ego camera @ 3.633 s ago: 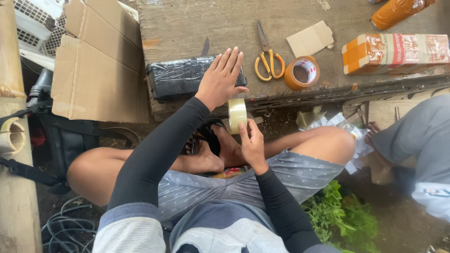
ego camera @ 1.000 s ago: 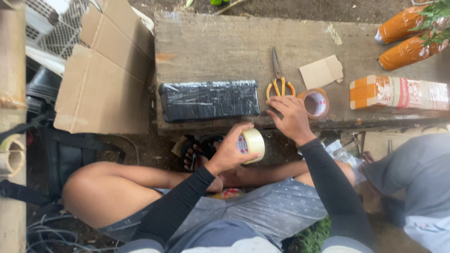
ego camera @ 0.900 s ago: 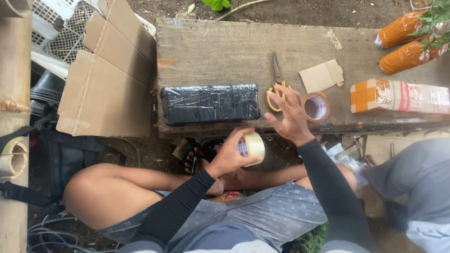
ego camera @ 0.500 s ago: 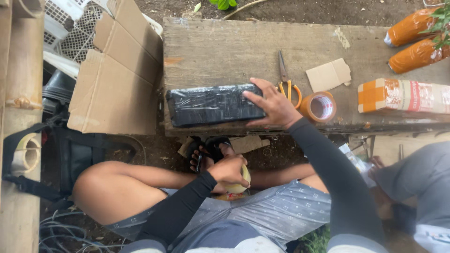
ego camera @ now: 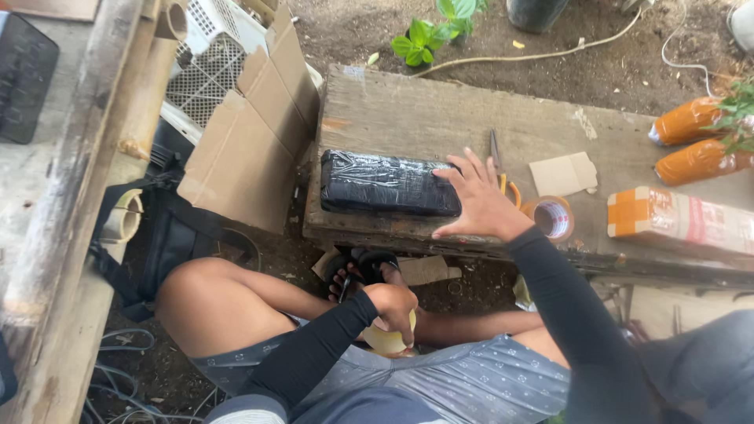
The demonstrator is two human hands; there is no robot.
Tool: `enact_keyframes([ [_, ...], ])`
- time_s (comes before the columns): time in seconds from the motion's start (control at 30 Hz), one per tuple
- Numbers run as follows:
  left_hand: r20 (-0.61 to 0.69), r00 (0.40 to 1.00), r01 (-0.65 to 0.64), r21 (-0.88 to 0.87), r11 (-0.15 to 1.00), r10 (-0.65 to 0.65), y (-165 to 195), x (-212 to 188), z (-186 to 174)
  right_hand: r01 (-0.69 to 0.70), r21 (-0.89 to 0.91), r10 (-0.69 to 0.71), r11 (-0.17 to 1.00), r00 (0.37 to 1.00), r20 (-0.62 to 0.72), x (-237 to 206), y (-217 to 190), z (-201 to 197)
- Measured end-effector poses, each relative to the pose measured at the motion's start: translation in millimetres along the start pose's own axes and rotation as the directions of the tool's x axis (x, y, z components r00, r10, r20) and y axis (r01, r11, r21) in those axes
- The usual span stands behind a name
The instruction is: The person wraps a black rectangular package with clear packing tape, smoothing it down to secure the seal. They then select a shipping label, peel off the backing, and affix it to the top of the wrapped package.
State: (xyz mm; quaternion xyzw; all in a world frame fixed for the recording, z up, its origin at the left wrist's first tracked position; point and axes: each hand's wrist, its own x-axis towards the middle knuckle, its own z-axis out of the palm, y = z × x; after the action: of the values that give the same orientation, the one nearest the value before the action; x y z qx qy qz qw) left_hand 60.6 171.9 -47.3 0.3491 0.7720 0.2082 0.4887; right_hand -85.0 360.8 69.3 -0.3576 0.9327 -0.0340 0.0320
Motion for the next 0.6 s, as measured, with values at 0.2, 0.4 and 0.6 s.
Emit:
enact_keyframes([
  [0.2, -0.257, 0.966, 0.049, 0.176, 0.983, -0.002, 35, -43, -39, -0.086, 0.237, 0.054, 0.968, 0.989, 0.136, 38, -24, -12],
  [0.4, -0.619, 0.73, 0.417, 0.067, 0.906, -0.29, 16, -109, -94, 0.027, 0.955, 0.428, 0.294, 0.89, -0.157, -10, -6, 14],
  [0.6, -0.788, 0.491, 0.574, -0.028, 0.818, -0.371, -48, -75, -162, 0.179, 0.431, 0.222, -0.884, 0.974, 0.051, -58, -17, 42],
])
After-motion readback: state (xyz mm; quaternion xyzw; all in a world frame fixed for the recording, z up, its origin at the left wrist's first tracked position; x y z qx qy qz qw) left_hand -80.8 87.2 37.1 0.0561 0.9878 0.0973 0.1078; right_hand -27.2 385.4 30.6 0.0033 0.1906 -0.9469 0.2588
